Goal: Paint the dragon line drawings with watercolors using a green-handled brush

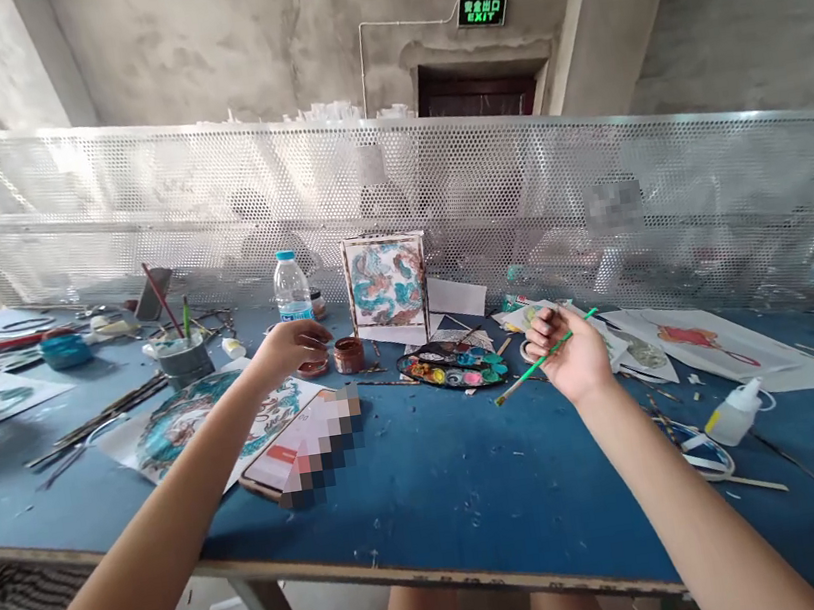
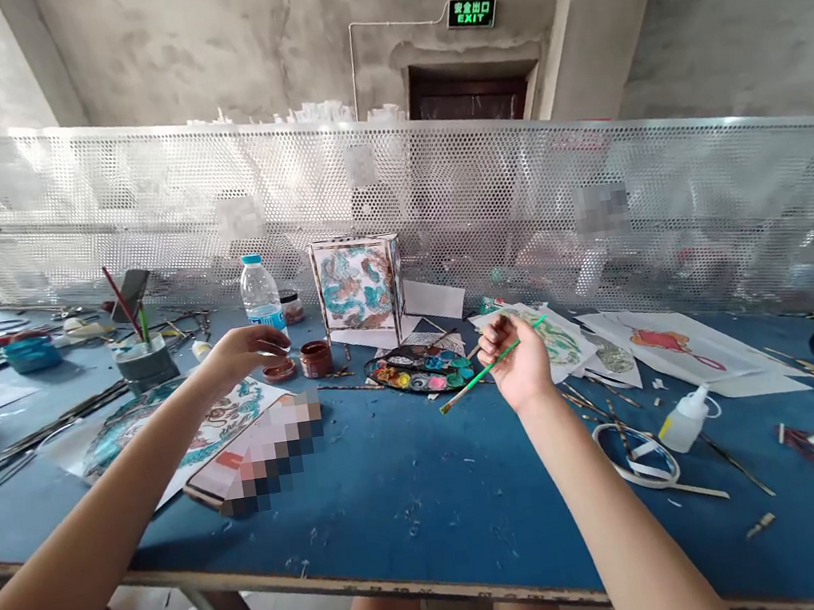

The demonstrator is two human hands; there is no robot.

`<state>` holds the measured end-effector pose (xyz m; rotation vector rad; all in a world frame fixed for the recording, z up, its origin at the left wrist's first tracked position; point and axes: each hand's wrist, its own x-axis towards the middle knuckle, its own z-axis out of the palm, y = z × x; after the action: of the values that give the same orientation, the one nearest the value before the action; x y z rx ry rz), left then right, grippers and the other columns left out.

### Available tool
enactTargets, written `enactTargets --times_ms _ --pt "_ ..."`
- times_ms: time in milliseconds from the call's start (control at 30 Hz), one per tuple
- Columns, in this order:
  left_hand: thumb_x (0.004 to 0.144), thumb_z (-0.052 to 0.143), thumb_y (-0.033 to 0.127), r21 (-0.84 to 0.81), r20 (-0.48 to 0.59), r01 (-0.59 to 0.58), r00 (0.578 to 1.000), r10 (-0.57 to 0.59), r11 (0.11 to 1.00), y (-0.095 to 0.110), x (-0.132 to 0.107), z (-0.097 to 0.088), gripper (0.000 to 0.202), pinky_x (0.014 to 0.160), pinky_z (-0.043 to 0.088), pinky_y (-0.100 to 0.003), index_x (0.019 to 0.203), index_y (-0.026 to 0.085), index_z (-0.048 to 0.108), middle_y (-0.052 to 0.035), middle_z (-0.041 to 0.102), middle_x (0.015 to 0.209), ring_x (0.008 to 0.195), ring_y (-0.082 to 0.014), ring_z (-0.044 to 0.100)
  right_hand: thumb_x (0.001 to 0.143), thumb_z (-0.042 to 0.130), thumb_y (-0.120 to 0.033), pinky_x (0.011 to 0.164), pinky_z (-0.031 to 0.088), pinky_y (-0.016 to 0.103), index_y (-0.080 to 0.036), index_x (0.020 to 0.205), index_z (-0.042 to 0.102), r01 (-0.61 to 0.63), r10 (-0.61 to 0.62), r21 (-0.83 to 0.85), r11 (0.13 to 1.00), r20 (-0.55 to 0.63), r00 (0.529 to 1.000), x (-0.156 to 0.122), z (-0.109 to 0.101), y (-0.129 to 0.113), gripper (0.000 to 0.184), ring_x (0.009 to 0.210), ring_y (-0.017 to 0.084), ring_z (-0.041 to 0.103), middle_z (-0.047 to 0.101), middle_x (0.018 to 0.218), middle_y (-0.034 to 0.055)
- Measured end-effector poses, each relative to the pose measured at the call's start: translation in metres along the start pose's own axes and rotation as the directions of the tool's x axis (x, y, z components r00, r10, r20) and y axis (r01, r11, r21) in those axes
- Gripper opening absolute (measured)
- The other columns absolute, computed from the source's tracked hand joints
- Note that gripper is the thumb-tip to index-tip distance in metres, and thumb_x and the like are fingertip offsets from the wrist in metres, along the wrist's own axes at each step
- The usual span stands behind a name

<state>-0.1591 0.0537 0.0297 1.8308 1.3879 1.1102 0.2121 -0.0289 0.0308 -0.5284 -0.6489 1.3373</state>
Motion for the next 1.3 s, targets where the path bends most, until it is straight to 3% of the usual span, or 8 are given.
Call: enactTargets --times_ms 167,400,833,1300 --pt "0.052 0.062 0.019 0.118 0.028 -0.074 0.997 0.071 0.990 -0.012 -0.004 0.010 0.019 0.063 0.051 -0.030 0.071 0.017 0.062 -0.0016 0.065 0.066 0.067 -0.0181 0.062 0.089 0.036 -0.026 0.036 0.030 0.015 -0.018 0.067 0.044 -0.063 0.066 -0.061 0.996 0.045 0.997 -0.011 0.013 0.015 0.024 0.041 0.006 0.035 0.036 0.054 -0.0046" --pt "0.056 0.060 0.022 0.222 0.091 -0.146 0.988 0.128 0.964 -0.008 -0.012 0.025 0.019 0.064 0.050 -0.029 0.074 0.017 0.063 -0.0032 0.067 0.073 0.068 -0.0179 0.061 0.088 0.038 -0.029 0.035 0.030 0.016 -0.018 0.067 0.044 -0.138 0.148 -0.097 0.986 0.103 0.984 -0.025 0.025 0.029 0.025 0.042 0.007 0.034 0.036 0.053 -0.0043" --pt "0.056 0.053 0.013 0.309 0.068 -0.131 0.991 0.115 0.942 -0.010 -0.012 0.026 0.020 0.064 0.049 -0.027 0.073 0.018 0.063 -0.0014 0.066 0.070 0.067 -0.0166 0.061 0.090 0.037 -0.031 0.036 0.030 0.017 -0.018 0.065 0.045 -0.184 0.197 -0.118 0.976 0.105 0.975 -0.026 0.025 0.036 0.029 0.041 0.007 0.035 0.038 0.052 -0.0037" --pt "0.054 0.059 0.019 0.391 0.043 -0.133 0.991 0.126 0.911 -0.022 -0.007 0.020 0.020 0.060 0.046 -0.026 0.073 0.018 0.064 0.0001 0.064 0.066 0.061 -0.0154 0.057 0.089 0.038 -0.031 0.036 0.030 0.017 -0.017 0.066 0.046 -0.143 0.154 -0.112 0.983 0.096 0.983 -0.019 0.018 0.032 0.028 0.041 0.006 0.036 0.039 0.051 -0.0041"
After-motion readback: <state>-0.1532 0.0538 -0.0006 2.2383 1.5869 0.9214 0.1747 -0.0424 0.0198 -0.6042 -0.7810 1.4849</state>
